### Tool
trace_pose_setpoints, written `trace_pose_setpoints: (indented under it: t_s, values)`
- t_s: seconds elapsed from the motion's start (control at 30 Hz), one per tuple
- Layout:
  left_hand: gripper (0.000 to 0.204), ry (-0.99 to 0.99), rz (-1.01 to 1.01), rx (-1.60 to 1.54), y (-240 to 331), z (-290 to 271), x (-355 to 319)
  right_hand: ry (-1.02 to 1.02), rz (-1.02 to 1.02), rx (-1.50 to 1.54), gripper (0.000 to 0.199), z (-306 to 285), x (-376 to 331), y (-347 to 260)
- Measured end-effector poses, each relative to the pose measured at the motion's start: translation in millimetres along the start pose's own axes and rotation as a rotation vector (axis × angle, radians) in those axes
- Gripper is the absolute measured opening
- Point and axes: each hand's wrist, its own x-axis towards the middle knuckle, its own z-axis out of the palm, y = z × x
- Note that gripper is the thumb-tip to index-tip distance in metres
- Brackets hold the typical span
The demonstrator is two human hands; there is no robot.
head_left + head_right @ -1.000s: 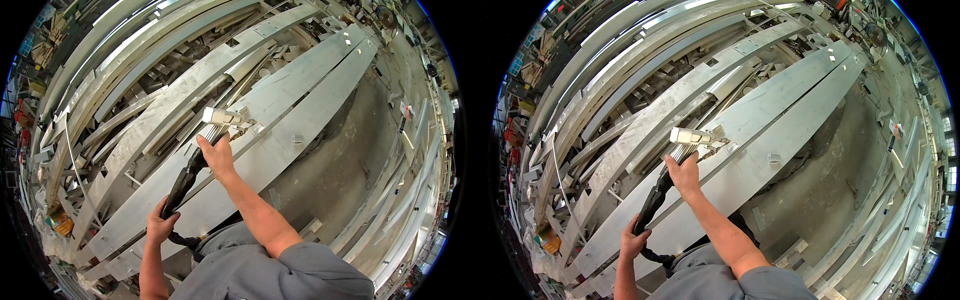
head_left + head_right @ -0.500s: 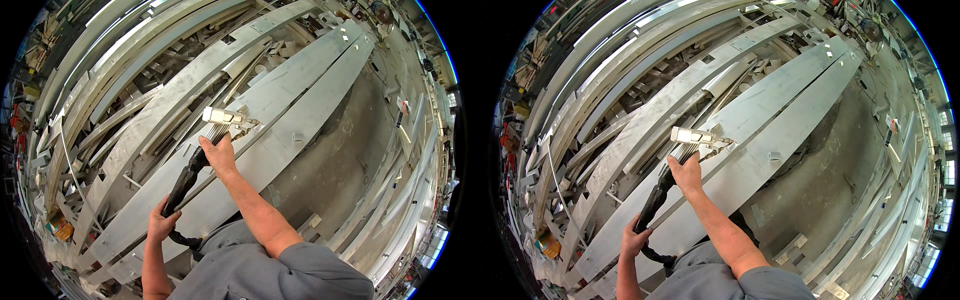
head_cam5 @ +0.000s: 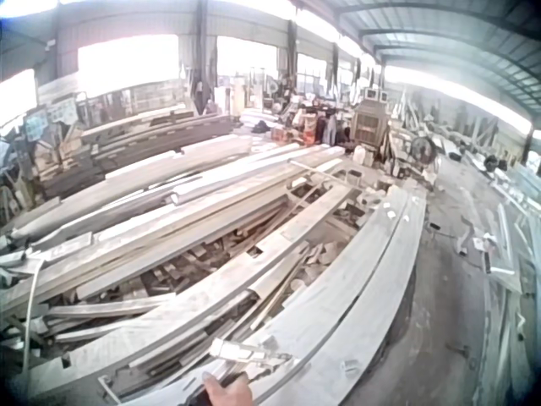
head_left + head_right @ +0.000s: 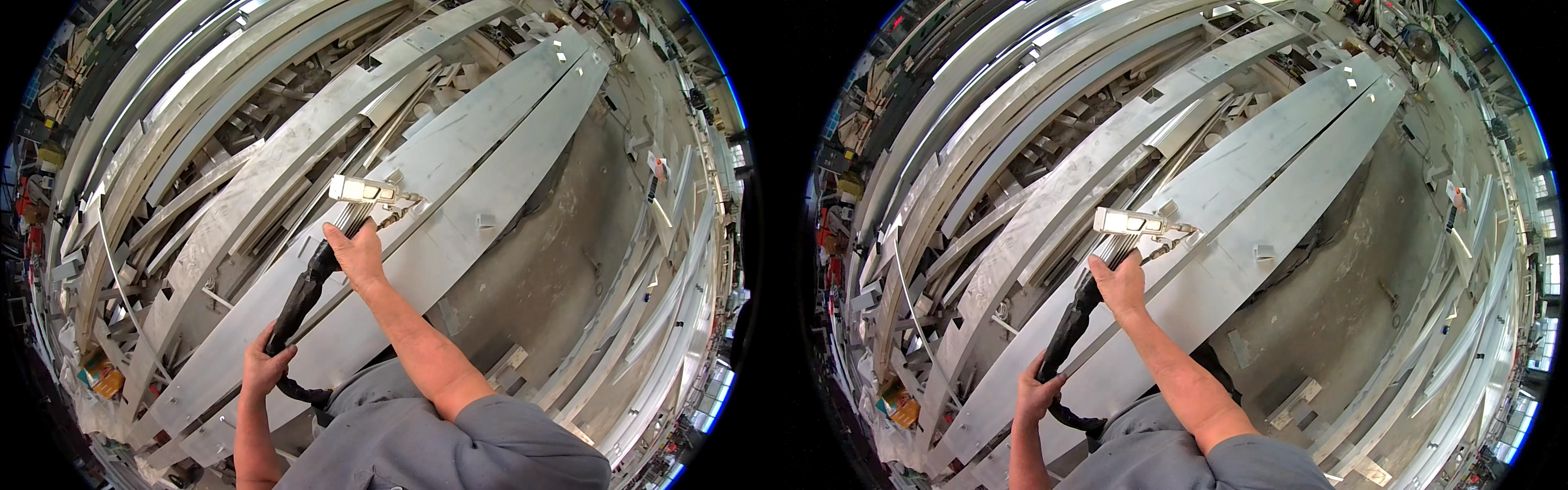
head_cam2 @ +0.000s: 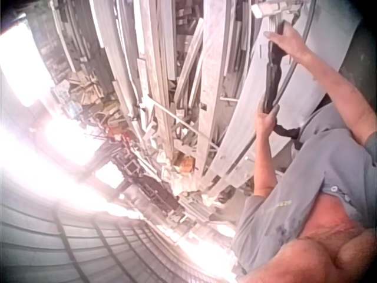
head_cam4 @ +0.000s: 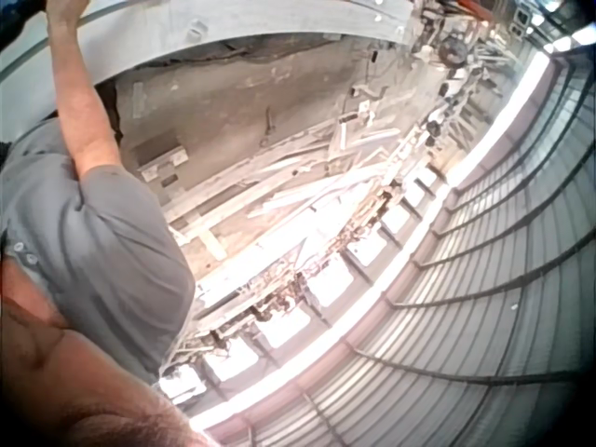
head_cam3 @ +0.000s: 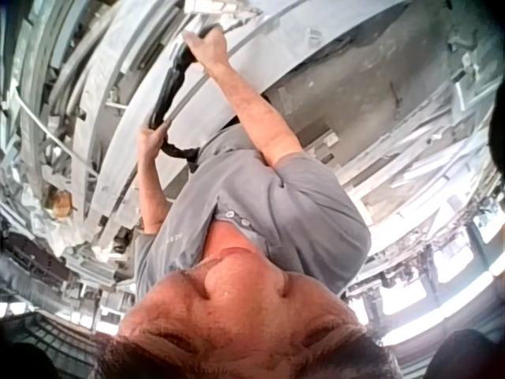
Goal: The person welds small metal brackets onto long metal beams using a handheld welding gun. They repeatedly place brackets, align them, and weld them in place, then move to the next position along the beam.
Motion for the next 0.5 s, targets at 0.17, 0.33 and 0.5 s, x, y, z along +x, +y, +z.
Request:
trace_pose_setpoints:
  t_s: [0.17, 0.33, 0.5]
  values:
    - [0.062, -0.017, -0.014, -0.003, 0, -1, 3, -0.002, -0.005, 0.0, 0.048, 0, 7, 13]
    - [0.061, -0.015, -0.013, -0.009, 1, 0, 3, -0.052, 0.066, 0.154, 0.048, -1, 2, -3]
    - [0.061, -0.017, 0.003, 0.002, 4, 1, 1, -0.031, 0.048, 0.13, 0.048, -4, 3, -4]
